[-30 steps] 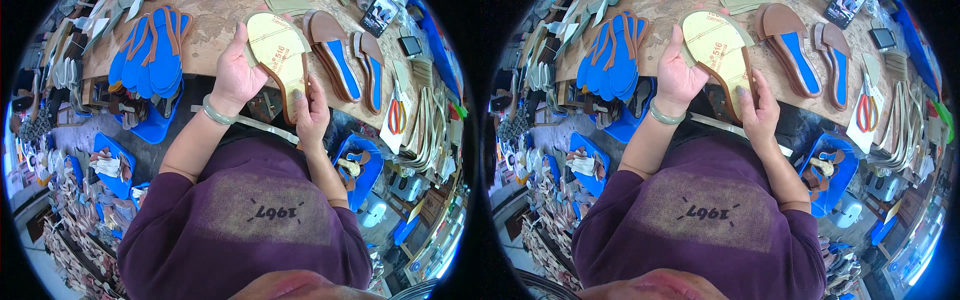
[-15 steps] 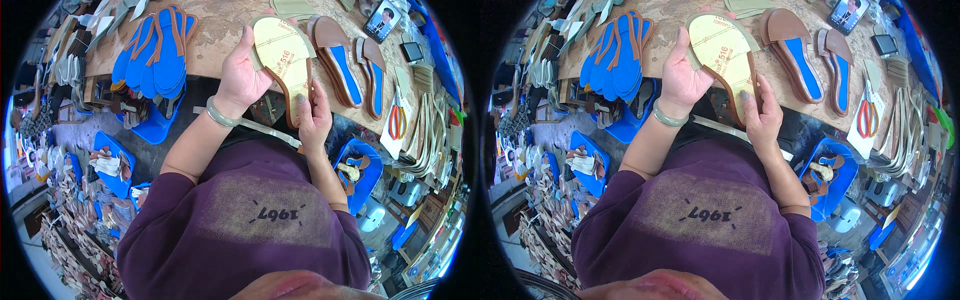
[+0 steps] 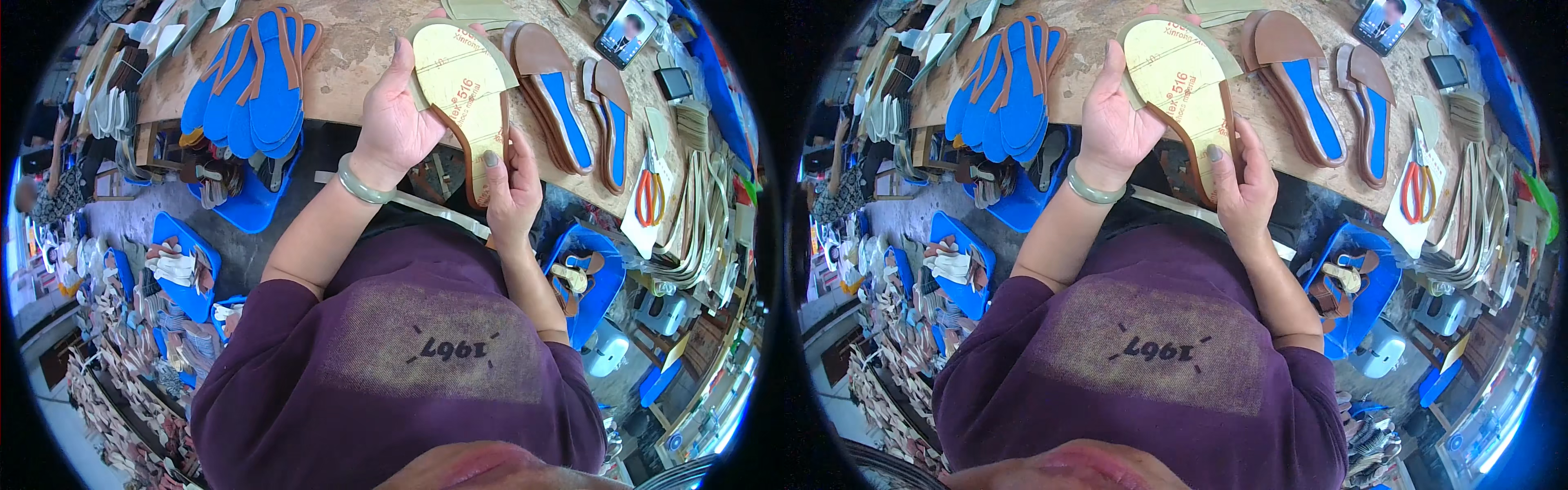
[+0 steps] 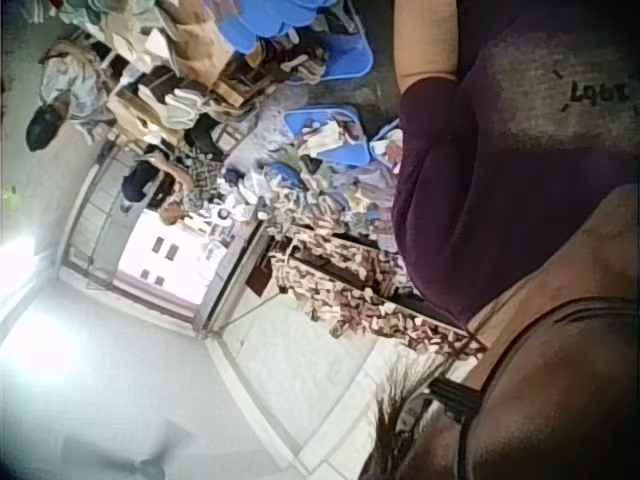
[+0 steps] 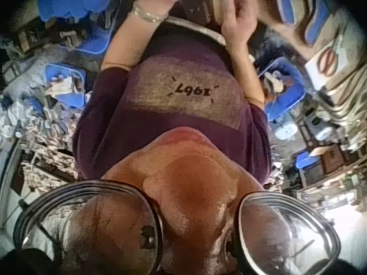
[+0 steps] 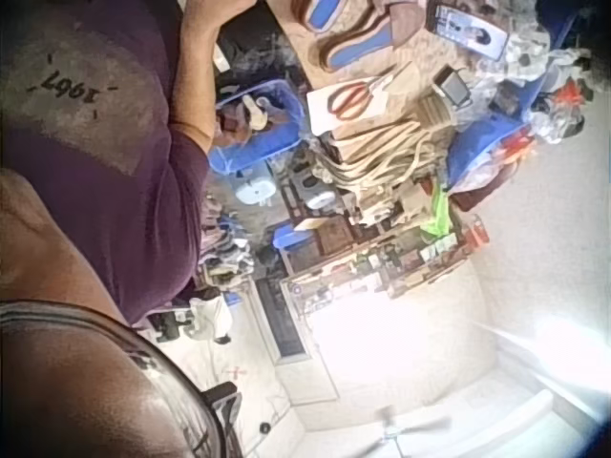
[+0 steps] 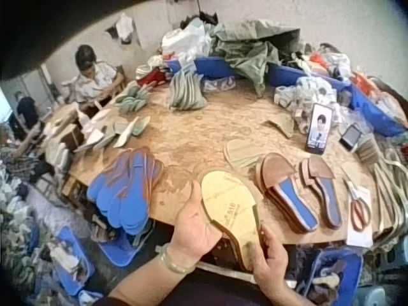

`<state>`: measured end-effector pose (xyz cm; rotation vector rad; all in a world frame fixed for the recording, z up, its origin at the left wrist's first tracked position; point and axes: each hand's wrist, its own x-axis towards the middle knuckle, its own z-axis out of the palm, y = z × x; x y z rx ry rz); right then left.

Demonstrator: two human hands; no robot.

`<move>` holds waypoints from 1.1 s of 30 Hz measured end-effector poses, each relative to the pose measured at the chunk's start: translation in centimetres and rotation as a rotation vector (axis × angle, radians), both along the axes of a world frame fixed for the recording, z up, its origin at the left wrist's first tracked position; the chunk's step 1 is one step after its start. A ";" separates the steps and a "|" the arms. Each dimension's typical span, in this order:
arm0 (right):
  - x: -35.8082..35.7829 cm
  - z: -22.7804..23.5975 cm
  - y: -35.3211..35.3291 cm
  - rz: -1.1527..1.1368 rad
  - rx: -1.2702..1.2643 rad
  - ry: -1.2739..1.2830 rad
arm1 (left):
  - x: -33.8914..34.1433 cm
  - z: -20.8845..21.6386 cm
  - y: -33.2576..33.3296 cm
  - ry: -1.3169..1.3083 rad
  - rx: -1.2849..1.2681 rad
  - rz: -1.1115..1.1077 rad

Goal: The person assembles sandals by hand at a workbench. They repeatedly pick up a beige insole and a brown-and-blue sole, align them, and press them together to form a unit. The person occasionally touches their face while working.

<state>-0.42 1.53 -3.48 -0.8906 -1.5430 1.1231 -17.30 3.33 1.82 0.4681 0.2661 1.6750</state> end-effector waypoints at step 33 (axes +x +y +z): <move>0.9 1.1 0.3 0.376 -0.361 0.189 | -0.9 -1.2 -0.4 0.114 -0.176 0.021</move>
